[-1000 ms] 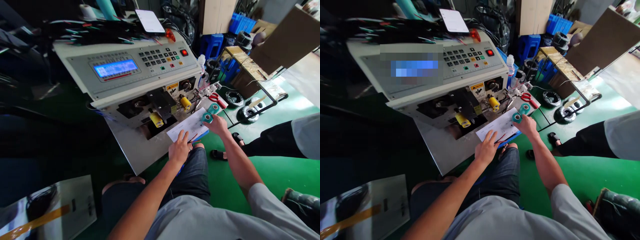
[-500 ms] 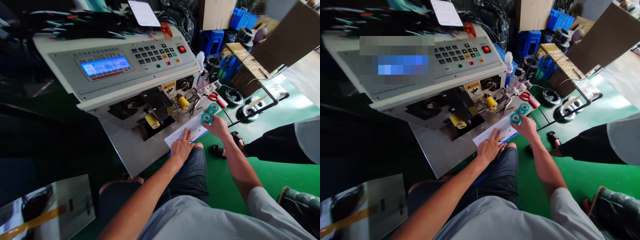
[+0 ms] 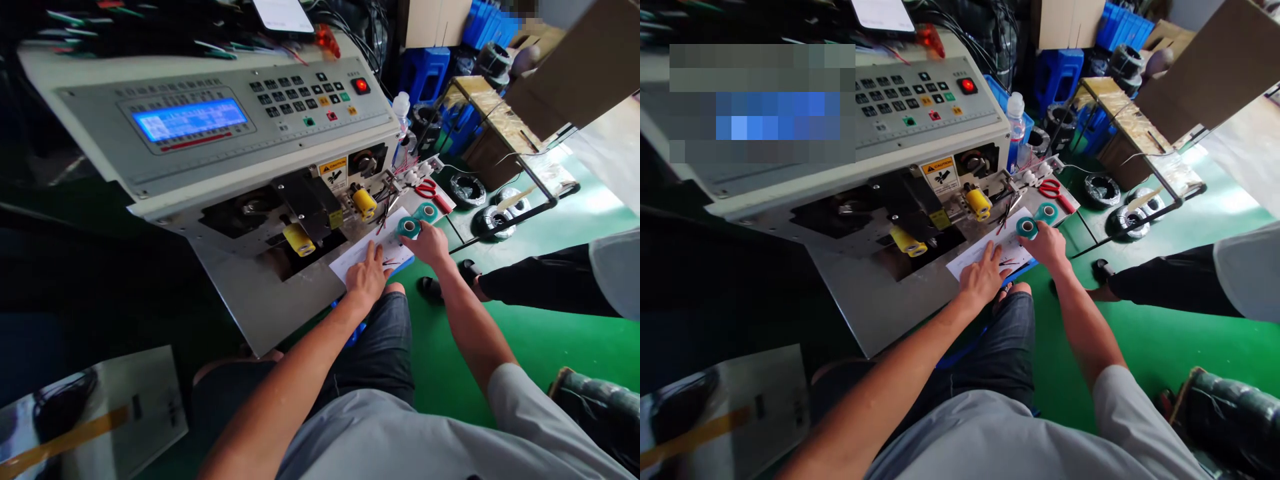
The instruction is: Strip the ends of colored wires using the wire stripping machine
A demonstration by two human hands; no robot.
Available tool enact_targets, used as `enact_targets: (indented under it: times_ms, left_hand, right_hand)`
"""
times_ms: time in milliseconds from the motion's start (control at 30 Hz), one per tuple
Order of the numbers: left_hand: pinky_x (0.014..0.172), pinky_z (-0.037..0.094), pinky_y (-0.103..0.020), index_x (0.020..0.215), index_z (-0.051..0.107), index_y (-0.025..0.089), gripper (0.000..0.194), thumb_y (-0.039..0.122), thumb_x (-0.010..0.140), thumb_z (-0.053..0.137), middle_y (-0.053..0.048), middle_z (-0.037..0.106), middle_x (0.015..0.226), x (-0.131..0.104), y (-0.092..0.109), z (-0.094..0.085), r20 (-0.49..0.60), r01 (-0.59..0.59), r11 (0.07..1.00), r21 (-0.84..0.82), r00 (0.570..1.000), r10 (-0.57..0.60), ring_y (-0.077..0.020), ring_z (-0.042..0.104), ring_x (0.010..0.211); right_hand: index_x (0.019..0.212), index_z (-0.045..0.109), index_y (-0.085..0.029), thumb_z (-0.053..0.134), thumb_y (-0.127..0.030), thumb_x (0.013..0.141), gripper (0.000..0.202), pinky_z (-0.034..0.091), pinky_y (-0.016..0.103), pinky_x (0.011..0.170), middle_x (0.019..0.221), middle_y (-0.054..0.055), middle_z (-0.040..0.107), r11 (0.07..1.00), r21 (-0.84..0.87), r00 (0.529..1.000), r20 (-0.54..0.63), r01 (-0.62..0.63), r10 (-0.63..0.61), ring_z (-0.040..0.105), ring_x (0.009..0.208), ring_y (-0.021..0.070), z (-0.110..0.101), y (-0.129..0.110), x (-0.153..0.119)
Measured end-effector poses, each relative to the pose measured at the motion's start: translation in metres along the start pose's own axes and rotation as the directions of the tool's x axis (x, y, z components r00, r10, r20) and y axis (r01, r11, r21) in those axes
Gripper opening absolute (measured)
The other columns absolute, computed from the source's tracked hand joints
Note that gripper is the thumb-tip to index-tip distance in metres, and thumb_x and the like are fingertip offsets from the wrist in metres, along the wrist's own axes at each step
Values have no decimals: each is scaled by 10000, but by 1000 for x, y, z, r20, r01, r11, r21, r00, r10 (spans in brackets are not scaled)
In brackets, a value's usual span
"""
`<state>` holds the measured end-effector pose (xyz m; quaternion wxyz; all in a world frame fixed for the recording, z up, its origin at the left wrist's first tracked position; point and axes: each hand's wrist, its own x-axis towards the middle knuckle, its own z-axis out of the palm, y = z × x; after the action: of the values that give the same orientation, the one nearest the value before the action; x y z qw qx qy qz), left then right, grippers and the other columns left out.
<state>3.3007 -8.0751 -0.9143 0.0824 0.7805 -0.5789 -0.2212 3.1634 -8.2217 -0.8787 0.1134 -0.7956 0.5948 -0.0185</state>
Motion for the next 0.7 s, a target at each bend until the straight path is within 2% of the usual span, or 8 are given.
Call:
enact_targets:
  times_ms: [100, 267, 433, 600, 700]
  left_hand:
    - [933, 594, -550, 1705, 395, 203, 736, 496, 1050, 555, -192, 186, 1817, 7, -1, 1, -5, 11, 1000, -29, 1000, -12, -456, 765, 1091]
    - [919, 595, -552, 1704, 394, 169, 763, 473, 1030, 586, -208, 179, 1814, 17, 3, 3, -28, 27, 999, -37, 999, -28, -468, 767, 1080]
    - [906, 605, -534, 1699, 399, 149, 755, 441, 1028, 587, -174, 177, 1819, 26, 12, 0, -41, 28, 999, -47, 999, -30, -463, 766, 1074]
    - [936, 598, -549, 1711, 387, 207, 749, 413, 1022, 595, -179, 184, 1818, 24, 13, -2, -46, 27, 997, -72, 998, -30, -461, 760, 1109]
    - [937, 602, -543, 1709, 388, 199, 765, 422, 1015, 619, -183, 188, 1818, 18, 11, 0, -54, 25, 997, -71, 998, -29, -458, 759, 1107]
  right_hand:
    - [1267, 713, -225, 701, -707, 882, 616, 574, 436, 917, 1124, 142, 799, 1000, 2, 1000, 1, -17, 17, 737, 1100, 359, 1, -3, 5]
    - [1286, 700, -224, 695, -712, 888, 630, 573, 463, 961, 1181, 157, 787, 998, 36, 999, -19, -46, 46, 720, 1163, 381, 5, -4, 12]
    - [1300, 684, -222, 694, -698, 898, 623, 568, 495, 987, 1225, 171, 773, 994, 64, 994, -51, -94, 97, 706, 1194, 395, 11, -3, 23]
    - [1363, 650, -213, 692, -701, 899, 675, 559, 499, 1011, 1273, 177, 760, 993, 81, 994, -51, -90, 95, 694, 1225, 399, 11, -2, 23]
    - [1421, 613, -199, 685, -734, 895, 754, 555, 490, 1010, 1247, 178, 765, 994, 83, 996, -58, -64, 69, 700, 1220, 400, 9, 0, 16]
